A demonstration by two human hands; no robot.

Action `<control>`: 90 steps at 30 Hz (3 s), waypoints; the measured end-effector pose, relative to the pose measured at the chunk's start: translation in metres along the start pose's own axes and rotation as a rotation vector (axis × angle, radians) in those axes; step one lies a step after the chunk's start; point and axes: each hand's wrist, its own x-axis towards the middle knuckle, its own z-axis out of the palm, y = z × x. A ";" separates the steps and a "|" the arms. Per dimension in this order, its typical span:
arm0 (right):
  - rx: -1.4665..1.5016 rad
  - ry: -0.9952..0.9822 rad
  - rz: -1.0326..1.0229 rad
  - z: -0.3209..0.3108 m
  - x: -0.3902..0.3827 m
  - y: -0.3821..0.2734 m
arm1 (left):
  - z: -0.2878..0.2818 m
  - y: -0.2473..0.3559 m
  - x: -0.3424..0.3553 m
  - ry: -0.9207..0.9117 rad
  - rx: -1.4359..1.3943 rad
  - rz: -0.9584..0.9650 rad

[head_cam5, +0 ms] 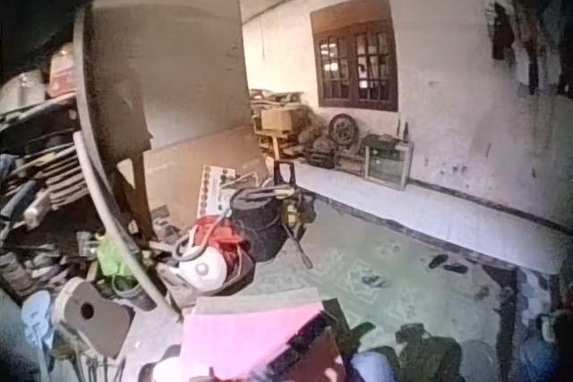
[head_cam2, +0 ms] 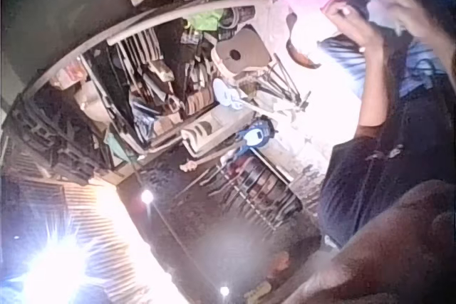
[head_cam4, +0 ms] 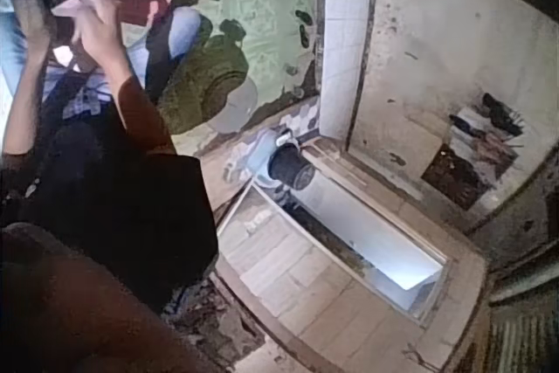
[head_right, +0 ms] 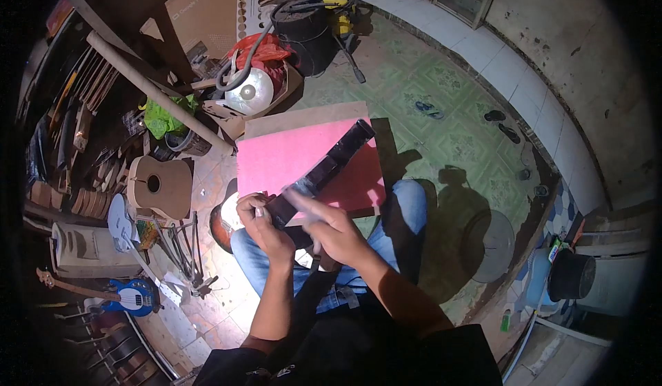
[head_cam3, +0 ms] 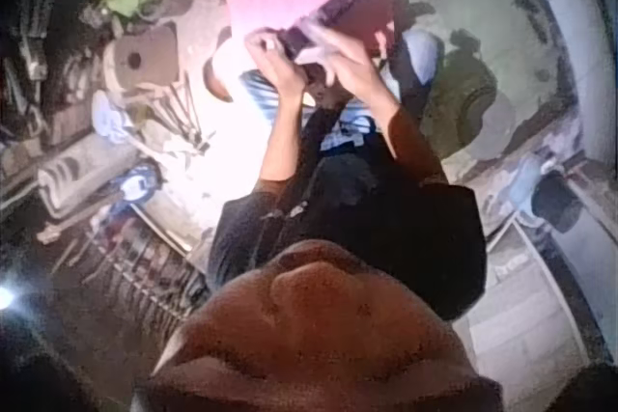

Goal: The person sands the surface and edges of a guitar body with a block and cloth.

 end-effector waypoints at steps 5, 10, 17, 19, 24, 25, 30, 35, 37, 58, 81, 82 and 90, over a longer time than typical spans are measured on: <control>-0.511 0.096 -0.442 0.009 0.007 0.035 | -0.001 -0.006 -0.002 -0.011 0.041 0.008; -0.272 -0.015 -0.033 -0.004 0.008 0.026 | -0.010 -0.006 0.005 -0.017 0.023 0.018; 0.247 -0.184 0.384 0.013 0.003 0.001 | -0.028 -0.020 0.013 0.014 -0.020 -0.035; -0.541 0.090 -0.344 0.015 0.015 0.038 | -0.024 -0.022 0.014 -0.010 0.003 -0.008; 0.593 -0.315 0.249 0.012 0.007 -0.004 | -0.027 -0.016 0.026 0.008 -0.206 -0.074; 0.577 -0.236 0.130 0.007 0.003 -0.013 | -0.032 -0.019 0.031 0.007 -0.207 -0.071; -0.108 0.570 -0.465 -0.044 0.045 -0.030 | -0.077 -0.058 0.057 0.022 -0.357 -0.007; -0.415 0.334 -0.341 -0.067 0.074 0.009 | -0.080 -0.069 0.082 0.032 -0.396 0.125; -0.417 0.365 -0.397 -0.052 0.079 0.011 | -0.081 -0.072 0.085 0.164 -0.307 0.143; -0.768 0.390 -0.442 -0.004 0.065 -0.001 | -0.136 -0.037 0.098 0.308 -0.039 -0.102; -0.528 0.054 -0.369 0.058 0.015 0.035 | -0.031 -0.017 0.031 0.009 -0.188 -0.122; -0.538 0.054 -0.336 0.052 0.018 0.039 | -0.030 -0.016 0.032 0.026 -0.154 -0.158; -0.522 0.022 -0.325 0.052 0.018 0.029 | -0.028 -0.005 0.041 -0.003 -0.074 -0.157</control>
